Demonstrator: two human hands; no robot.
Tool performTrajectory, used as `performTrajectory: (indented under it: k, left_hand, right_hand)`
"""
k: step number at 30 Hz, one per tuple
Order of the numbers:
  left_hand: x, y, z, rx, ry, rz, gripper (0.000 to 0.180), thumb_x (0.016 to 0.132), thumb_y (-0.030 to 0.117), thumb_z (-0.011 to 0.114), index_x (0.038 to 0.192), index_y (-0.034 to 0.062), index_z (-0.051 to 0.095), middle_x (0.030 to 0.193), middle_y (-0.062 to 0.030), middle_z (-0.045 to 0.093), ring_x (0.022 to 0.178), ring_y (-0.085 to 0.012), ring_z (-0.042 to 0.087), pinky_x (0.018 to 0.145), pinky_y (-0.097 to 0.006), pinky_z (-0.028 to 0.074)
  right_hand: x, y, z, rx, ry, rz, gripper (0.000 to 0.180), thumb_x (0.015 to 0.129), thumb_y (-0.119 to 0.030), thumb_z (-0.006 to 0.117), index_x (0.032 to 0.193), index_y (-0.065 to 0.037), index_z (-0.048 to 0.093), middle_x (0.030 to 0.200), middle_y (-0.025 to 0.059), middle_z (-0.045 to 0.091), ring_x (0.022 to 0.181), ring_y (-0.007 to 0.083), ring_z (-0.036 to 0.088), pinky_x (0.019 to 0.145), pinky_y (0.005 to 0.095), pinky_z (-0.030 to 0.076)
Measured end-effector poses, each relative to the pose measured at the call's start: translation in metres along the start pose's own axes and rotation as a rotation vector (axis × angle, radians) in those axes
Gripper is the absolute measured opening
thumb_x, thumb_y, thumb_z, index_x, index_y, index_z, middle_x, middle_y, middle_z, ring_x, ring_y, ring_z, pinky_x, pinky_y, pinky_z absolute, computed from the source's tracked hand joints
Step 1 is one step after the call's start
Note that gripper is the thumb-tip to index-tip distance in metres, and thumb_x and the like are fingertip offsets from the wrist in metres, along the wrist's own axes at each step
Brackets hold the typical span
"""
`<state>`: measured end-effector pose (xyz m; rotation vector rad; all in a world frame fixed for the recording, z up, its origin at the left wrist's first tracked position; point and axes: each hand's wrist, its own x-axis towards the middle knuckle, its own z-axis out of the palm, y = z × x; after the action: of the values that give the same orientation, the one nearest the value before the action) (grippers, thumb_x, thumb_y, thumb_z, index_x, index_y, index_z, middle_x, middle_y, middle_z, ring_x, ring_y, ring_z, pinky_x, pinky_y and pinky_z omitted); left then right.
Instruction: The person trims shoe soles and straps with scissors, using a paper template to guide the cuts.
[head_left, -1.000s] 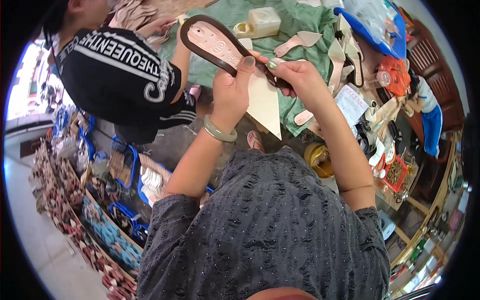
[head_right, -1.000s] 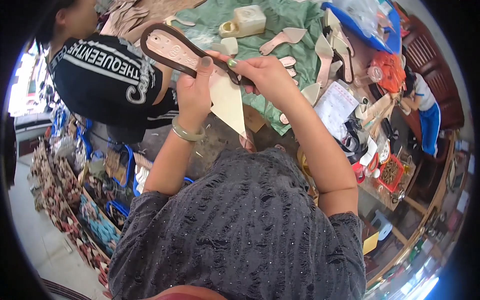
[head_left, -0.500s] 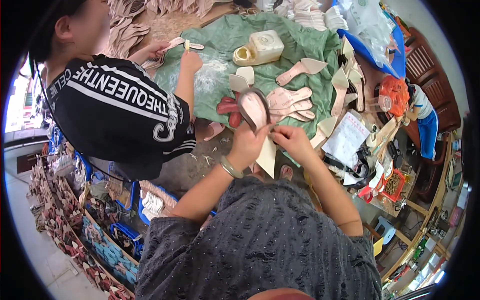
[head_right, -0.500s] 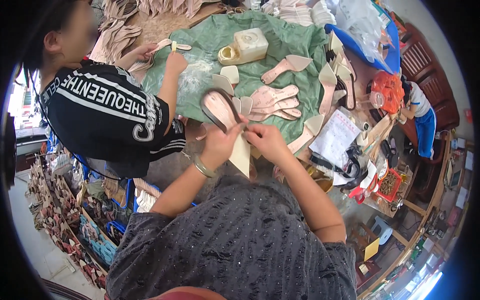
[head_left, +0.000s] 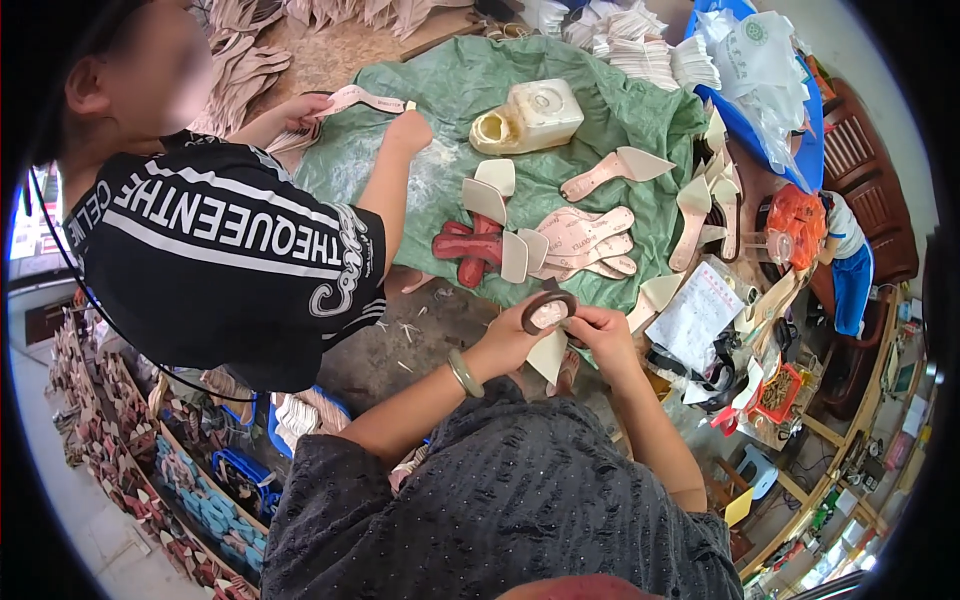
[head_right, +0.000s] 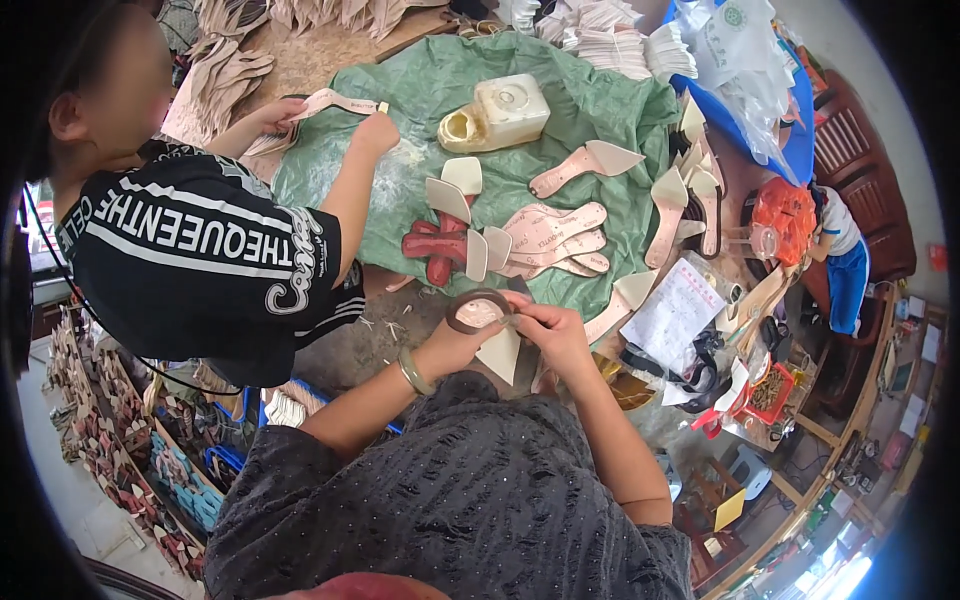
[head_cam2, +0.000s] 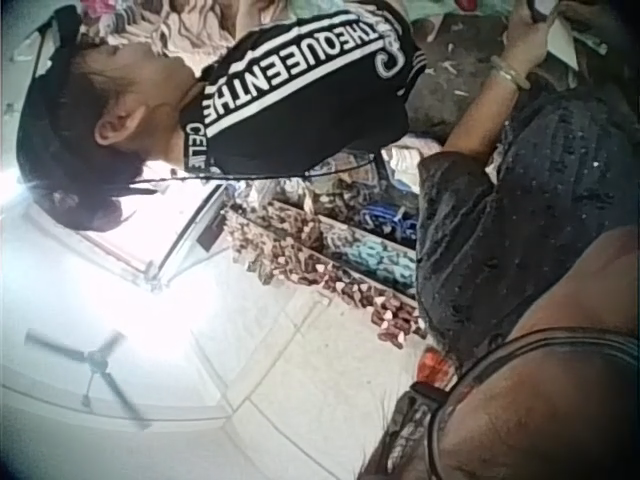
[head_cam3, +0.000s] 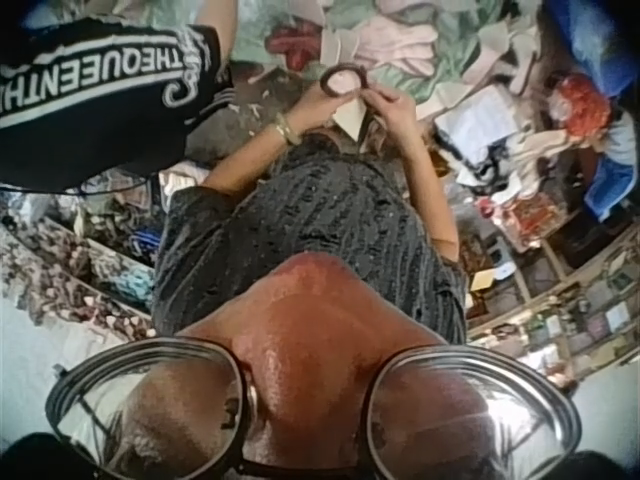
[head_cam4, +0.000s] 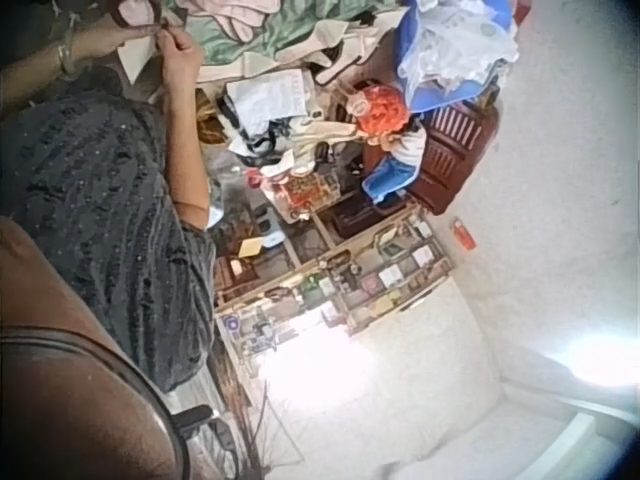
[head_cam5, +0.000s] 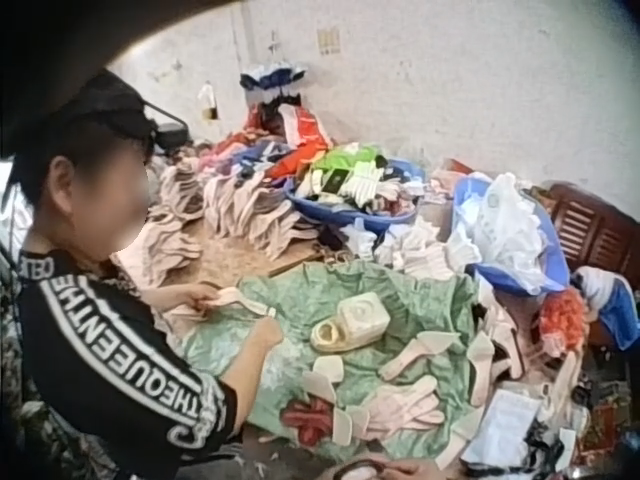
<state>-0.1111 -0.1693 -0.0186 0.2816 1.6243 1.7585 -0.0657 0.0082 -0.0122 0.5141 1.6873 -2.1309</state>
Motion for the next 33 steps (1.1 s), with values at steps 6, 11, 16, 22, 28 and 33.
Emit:
performTrajectory:
  k: [6,11,16,22,28,33]
  left_hand:
    - [0.008,0.006,-0.009,-0.116,0.097,0.004,0.026,0.09,0.004,0.044,0.115,0.0008,0.052,0.115,-0.0088,0.058,0.109,-0.0176,0.053,0.094,-0.032,0.042]
    - [-0.002,0.025,-0.024,0.097,-0.144,0.113,0.038,0.08,-0.005,0.049,0.117,0.0034,0.054,0.107,-0.0069,0.062,0.103,-0.0158,0.057,0.091,-0.029,0.044]
    - [-0.008,0.042,-0.045,0.455,-0.272,0.091,0.044,0.074,-0.007,0.05,0.116,0.0059,0.056,0.103,-0.0071,0.065,0.097,-0.016,0.061,0.087,-0.028,0.045]
    - [-0.022,0.033,-0.09,0.578,-0.396,0.092,0.042,0.073,-0.011,0.05,0.111,0.0042,0.059,0.1,-0.0078,0.066,0.092,-0.017,0.062,0.084,-0.027,0.046]
    - [-0.031,0.024,-0.112,0.581,-0.378,0.087,0.041,0.076,-0.01,0.05,0.113,0.0051,0.059,0.101,-0.0103,0.065,0.093,-0.0199,0.063,0.083,-0.028,0.047]
    - [-0.03,0.021,-0.078,0.359,-0.224,0.101,0.06,0.068,-0.019,0.039,0.122,0.0035,0.05,0.104,-0.0085,0.063,0.096,-0.0136,0.058,0.085,-0.025,0.044]
  right_hand:
    - [0.006,0.0,-0.013,0.295,-0.019,0.142,0.029,0.087,-0.007,0.055,0.115,-0.001,0.059,0.077,0.0017,0.06,0.063,0.0087,0.054,0.057,0.02,0.044]
    - [0.007,-0.006,-0.029,0.346,-0.019,0.209,0.031,0.084,-0.004,0.055,0.115,-0.002,0.057,0.076,0.0019,0.06,0.06,0.0059,0.053,0.049,0.0163,0.039]
    - [0.015,-0.004,-0.03,0.227,-0.076,0.223,0.025,0.082,-0.006,0.057,0.107,-0.003,0.059,0.073,0.0017,0.06,0.057,0.006,0.053,0.048,0.017,0.039]
    - [-0.013,-0.013,-0.07,-0.525,-0.32,0.368,0.023,0.079,-0.014,0.068,0.1,-0.006,0.066,0.067,-0.0012,0.061,0.058,0.0054,0.055,0.053,0.0205,0.045]
    - [-0.061,-0.044,-0.175,-0.838,-0.046,0.307,0.017,0.076,-0.02,0.069,0.087,-0.007,0.072,0.067,-0.004,0.061,0.057,0.0053,0.051,0.051,0.0224,0.041]
    - [-0.063,-0.055,-0.235,-0.619,0.24,0.257,0.015,0.077,-0.022,0.069,0.084,-0.008,0.071,0.065,-0.0058,0.059,0.051,0.0027,0.044,0.047,0.0189,0.033]
